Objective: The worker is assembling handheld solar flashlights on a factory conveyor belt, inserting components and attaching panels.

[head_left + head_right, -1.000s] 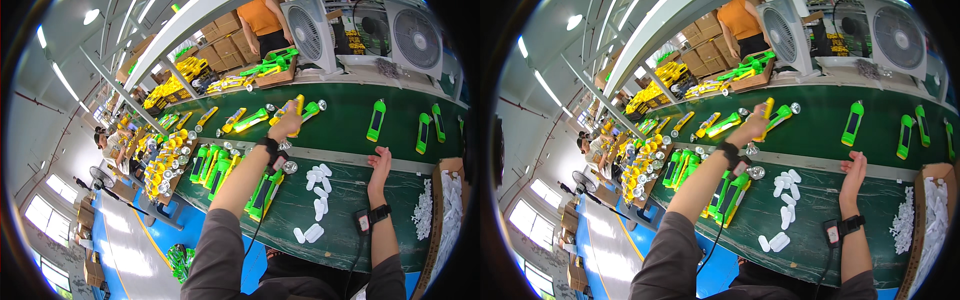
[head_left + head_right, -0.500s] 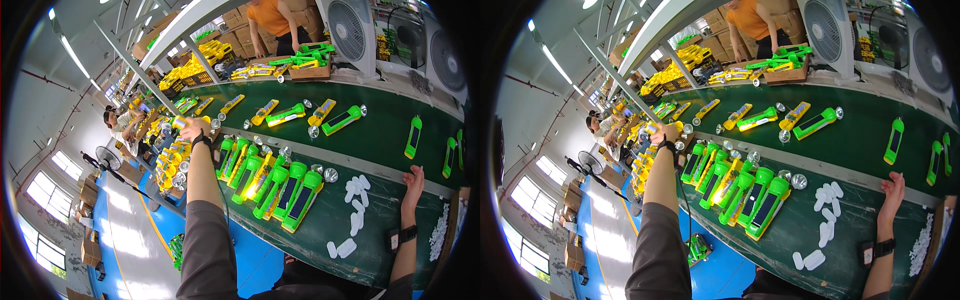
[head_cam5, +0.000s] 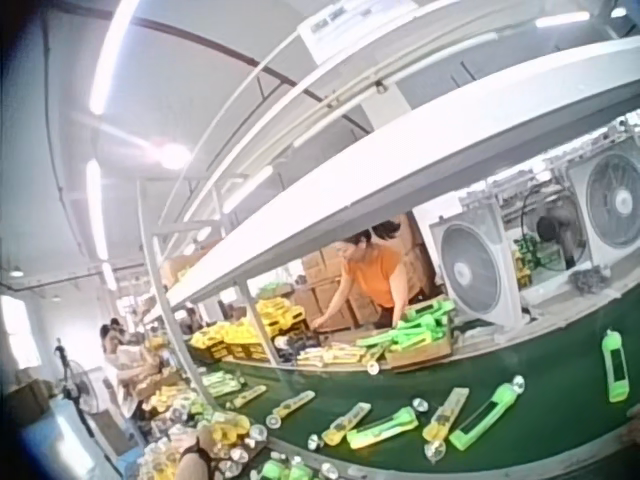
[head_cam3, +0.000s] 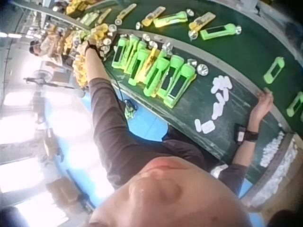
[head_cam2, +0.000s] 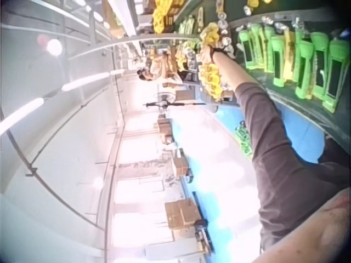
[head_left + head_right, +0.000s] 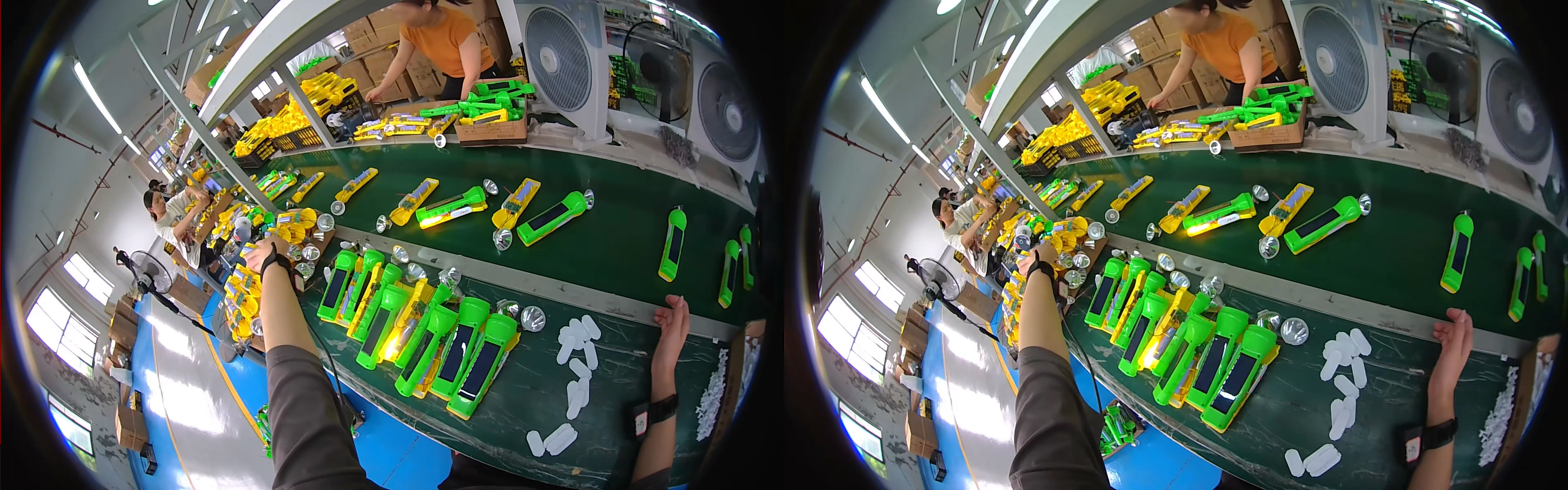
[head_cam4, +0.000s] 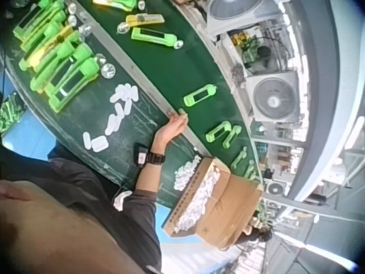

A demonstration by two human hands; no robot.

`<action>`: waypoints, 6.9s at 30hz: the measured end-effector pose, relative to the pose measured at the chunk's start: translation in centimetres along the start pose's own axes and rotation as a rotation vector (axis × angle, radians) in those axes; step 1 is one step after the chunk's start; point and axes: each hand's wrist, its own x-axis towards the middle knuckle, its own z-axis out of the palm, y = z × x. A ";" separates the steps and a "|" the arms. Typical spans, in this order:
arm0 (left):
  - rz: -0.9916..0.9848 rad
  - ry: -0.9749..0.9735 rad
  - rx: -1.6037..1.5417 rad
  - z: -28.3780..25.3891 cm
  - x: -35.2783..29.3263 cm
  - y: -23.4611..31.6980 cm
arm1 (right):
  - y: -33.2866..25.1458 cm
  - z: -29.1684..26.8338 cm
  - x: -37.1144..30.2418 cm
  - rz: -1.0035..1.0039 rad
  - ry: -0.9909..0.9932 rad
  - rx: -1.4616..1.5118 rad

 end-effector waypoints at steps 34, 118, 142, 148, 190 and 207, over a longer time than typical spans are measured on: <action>0.028 -0.296 -0.957 -15.7 -11.0 -33.0 | 1.3 0.6 0.3 -0.005 -0.052 -0.101; 1.654 0.010 -0.370 -95.3 -84.6 20.5 | -2.0 2.0 -0.7 -0.203 0.264 -0.151; 1.324 0.374 -1.898 -89.0 -83.3 13.2 | -0.5 2.1 -0.4 -0.262 0.274 -0.121; 1.333 0.542 -1.956 -88.2 -82.6 13.0 | 0.5 2.2 -0.1 -0.227 0.257 -0.047; 1.317 0.315 -1.258 -92.0 -84.2 17.1 | 0.2 2.1 -0.5 -0.165 0.209 -0.039; 1.737 0.134 -1.522 -86.3 -77.3 15.0 | 0.2 2.1 -0.2 -0.184 0.175 -0.059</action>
